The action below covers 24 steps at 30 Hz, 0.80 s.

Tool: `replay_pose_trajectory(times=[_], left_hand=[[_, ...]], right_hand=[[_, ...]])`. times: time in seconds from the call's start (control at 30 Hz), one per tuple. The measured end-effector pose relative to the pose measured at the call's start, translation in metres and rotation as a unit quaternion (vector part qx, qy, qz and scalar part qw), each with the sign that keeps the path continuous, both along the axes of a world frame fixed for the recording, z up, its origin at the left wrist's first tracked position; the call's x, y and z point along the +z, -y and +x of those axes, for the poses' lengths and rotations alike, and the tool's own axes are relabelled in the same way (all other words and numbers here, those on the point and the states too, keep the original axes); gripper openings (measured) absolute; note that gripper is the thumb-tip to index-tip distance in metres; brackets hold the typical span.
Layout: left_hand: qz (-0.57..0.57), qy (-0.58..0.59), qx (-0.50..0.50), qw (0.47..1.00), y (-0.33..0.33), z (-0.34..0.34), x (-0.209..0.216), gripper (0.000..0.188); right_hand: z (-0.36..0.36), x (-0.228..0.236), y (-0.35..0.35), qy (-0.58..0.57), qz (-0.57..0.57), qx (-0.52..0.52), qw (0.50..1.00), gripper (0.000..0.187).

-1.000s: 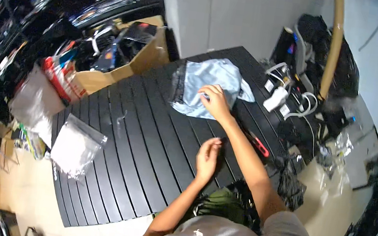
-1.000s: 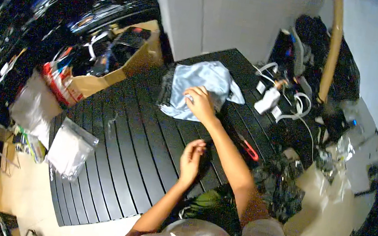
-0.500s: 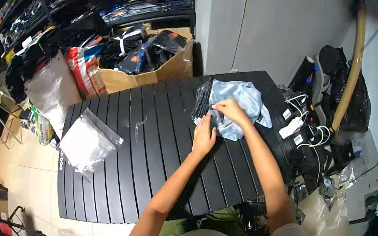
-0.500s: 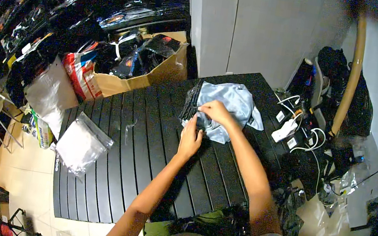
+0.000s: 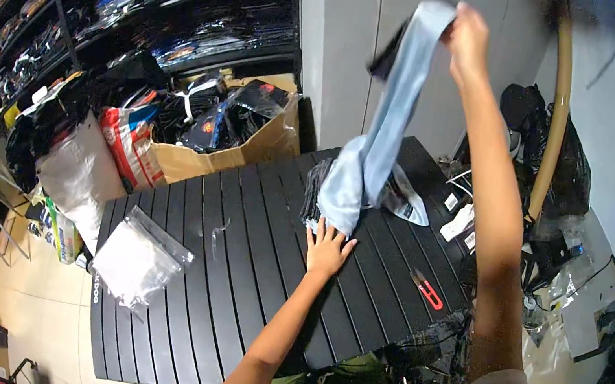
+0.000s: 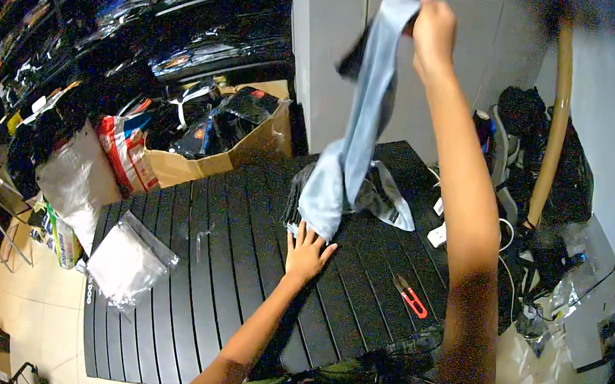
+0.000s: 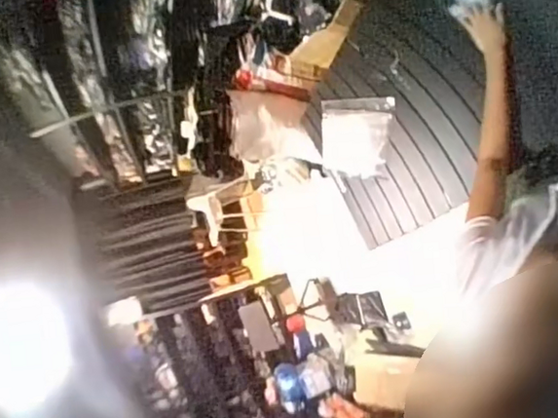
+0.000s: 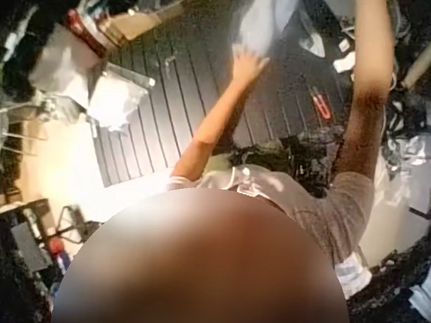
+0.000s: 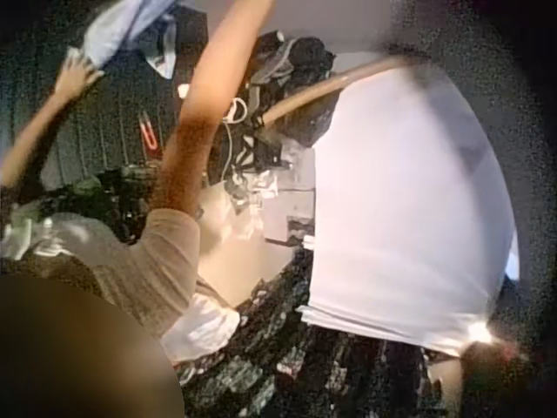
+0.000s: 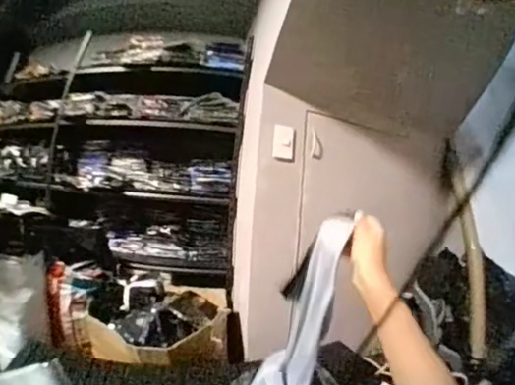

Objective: Folding and bagging fabric neck gaiters and trimming loose threads from textile items.

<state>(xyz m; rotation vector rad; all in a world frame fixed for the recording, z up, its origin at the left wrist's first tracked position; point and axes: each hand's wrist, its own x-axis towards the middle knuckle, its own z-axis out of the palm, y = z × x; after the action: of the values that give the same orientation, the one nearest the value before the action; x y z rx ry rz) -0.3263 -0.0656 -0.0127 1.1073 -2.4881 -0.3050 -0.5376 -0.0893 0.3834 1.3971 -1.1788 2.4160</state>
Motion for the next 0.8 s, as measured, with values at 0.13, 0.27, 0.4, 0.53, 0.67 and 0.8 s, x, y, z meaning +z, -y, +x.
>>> replay_pose_trajectory(times=[0.13,0.27,0.4,0.53,0.67,0.8], left_hand=[[-0.023,-0.042,0.000,0.999,0.001,0.002,0.000,0.046],[0.039,-0.386,-0.022,0.922,0.013,0.021,-0.001,0.032],[0.502,-0.590,-0.079,0.628,-0.042,0.020,0.050,0.063],[0.618,-0.591,-0.142,0.498,-0.101,0.065,0.064,0.068],[0.598,-0.681,-0.127,0.403,-0.105,0.172,0.113,0.062],[0.531,-0.621,0.216,0.535,-0.077,0.298,0.088,0.044]], right_hand=[[0.040,0.074,-0.037,0.123,-0.141,0.135,0.973,0.029],[0.102,0.094,-0.080,0.129,-0.100,0.269,0.949,0.032],[0.124,0.067,-0.106,0.079,-0.061,0.365,0.925,0.036],[0.116,0.031,-0.101,0.108,0.014,0.451,0.886,0.039],[0.024,-0.038,-0.096,0.072,0.049,0.641,0.763,0.032],[0.065,-0.148,-0.144,0.142,0.084,0.485,0.859,0.026]])
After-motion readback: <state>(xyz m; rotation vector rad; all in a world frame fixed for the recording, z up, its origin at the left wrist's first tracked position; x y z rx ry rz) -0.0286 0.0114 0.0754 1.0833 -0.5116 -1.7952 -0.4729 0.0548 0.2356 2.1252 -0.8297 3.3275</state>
